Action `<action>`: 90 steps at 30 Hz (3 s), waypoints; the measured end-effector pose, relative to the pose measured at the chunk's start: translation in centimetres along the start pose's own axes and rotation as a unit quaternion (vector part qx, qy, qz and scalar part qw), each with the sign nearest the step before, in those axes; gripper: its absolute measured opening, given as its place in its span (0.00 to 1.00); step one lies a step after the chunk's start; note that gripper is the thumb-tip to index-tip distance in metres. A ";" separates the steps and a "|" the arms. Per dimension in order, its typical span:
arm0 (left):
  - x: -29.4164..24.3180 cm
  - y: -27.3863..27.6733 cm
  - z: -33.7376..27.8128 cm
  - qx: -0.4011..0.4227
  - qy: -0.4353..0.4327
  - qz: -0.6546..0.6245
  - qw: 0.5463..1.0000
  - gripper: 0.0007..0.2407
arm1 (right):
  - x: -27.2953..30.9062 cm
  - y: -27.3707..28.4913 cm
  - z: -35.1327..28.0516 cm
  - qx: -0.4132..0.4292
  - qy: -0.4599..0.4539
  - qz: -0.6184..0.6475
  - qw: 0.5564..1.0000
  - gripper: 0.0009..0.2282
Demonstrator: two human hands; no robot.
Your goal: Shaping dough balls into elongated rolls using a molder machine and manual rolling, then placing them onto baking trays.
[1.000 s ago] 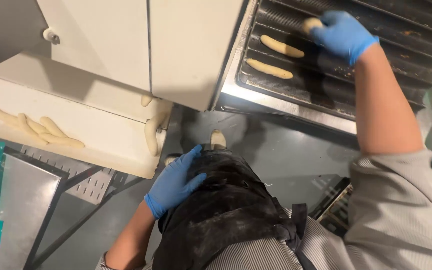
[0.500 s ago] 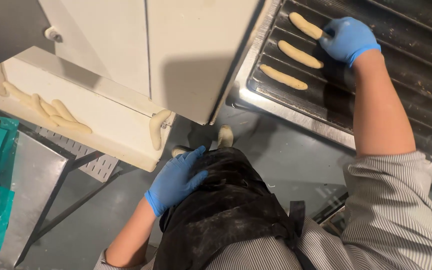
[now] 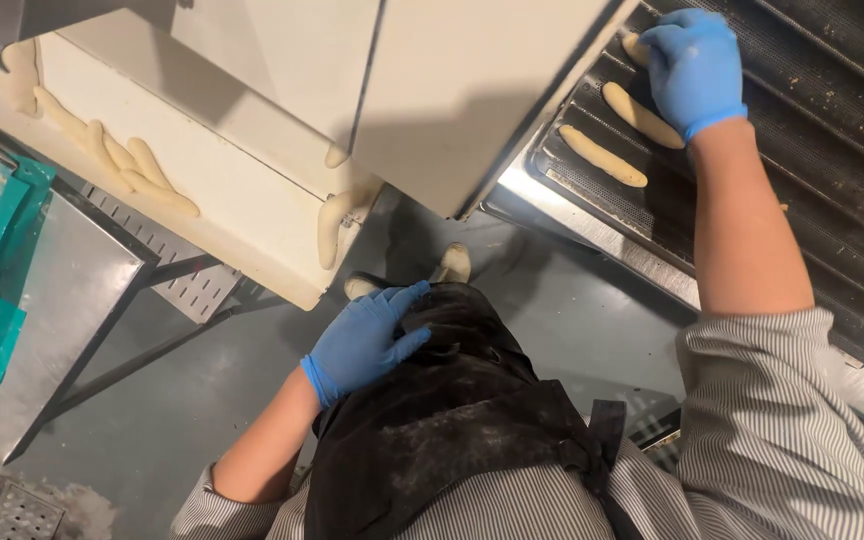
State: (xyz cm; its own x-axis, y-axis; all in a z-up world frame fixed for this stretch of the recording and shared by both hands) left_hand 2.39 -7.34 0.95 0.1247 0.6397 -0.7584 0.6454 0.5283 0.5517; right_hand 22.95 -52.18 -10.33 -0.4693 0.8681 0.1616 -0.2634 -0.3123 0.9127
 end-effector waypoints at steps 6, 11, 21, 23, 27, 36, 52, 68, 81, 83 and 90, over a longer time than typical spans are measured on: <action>1.4 0.8 -1.9 -0.038 -0.024 -0.013 0.999 0.24 | 4.9 -0.5 -0.2 0.149 -0.127 -0.074 0.978 0.08; 3.1 2.5 -5.1 -0.071 -0.030 -0.002 0.997 0.23 | -1.0 -5.8 -2.5 0.094 0.001 -0.145 0.985 0.10; 17.8 5.0 -18.5 -0.200 0.066 -0.077 0.975 0.25 | 36.1 -0.8 5.6 0.408 -0.142 0.533 0.728 0.18; 21.1 6.2 -21.6 -0.242 0.041 -0.091 0.965 0.24 | 46.7 -7.3 9.8 0.421 -0.189 0.476 0.748 0.16; 27.9 10.7 -27.1 -0.245 0.057 -0.067 0.965 0.24 | 57.5 -26.7 15.9 0.358 -0.019 0.330 0.873 0.15; 40.7 17.1 -37.3 -0.282 0.070 -0.039 0.956 0.24 | 66.3 -39.8 23.6 0.200 0.051 -0.015 0.978 0.13; 49.3 19.7 -36.8 -0.387 0.073 -0.142 0.908 0.20 | 81.1 -28.8 23.8 0.161 -0.112 0.443 0.875 0.22; 56.4 8.6 -31.4 -0.314 0.099 0.208 0.921 0.28 | 88.2 -34.6 12.6 0.243 0.347 0.213 0.880 0.36; 60.9 17.8 -30.9 -0.325 0.085 0.086 0.938 0.46 | 88.7 -38.8 22.1 0.171 0.186 0.124 0.959 0.38; 60.3 16.4 -32.4 -0.367 0.051 0.138 0.919 0.46 | 88.1 -38.6 19.5 0.245 0.274 0.130 0.921 0.38; 58.7 11.0 -34.6 -0.279 -0.002 0.188 0.942 0.41 | 86.5 -34.6 12.7 0.323 0.285 0.124 0.894 0.42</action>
State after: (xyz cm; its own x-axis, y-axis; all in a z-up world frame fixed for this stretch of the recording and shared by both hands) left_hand -9.26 55.31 -25.55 0.2694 0.8386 -0.4736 0.0583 0.4766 0.8772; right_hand 2.16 38.64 -23.18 -0.8478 0.4074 0.3395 0.3638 -0.0190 0.9313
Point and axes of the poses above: each hand's wrist, its own z-axis towards the middle knuckle, its own y-axis out of the back of the hand, x = y × z, the point moved 4 cm from there along z, towards the middle knuckle, and after that the axes turned 3 degrees about -x, right-handed, at the moved point
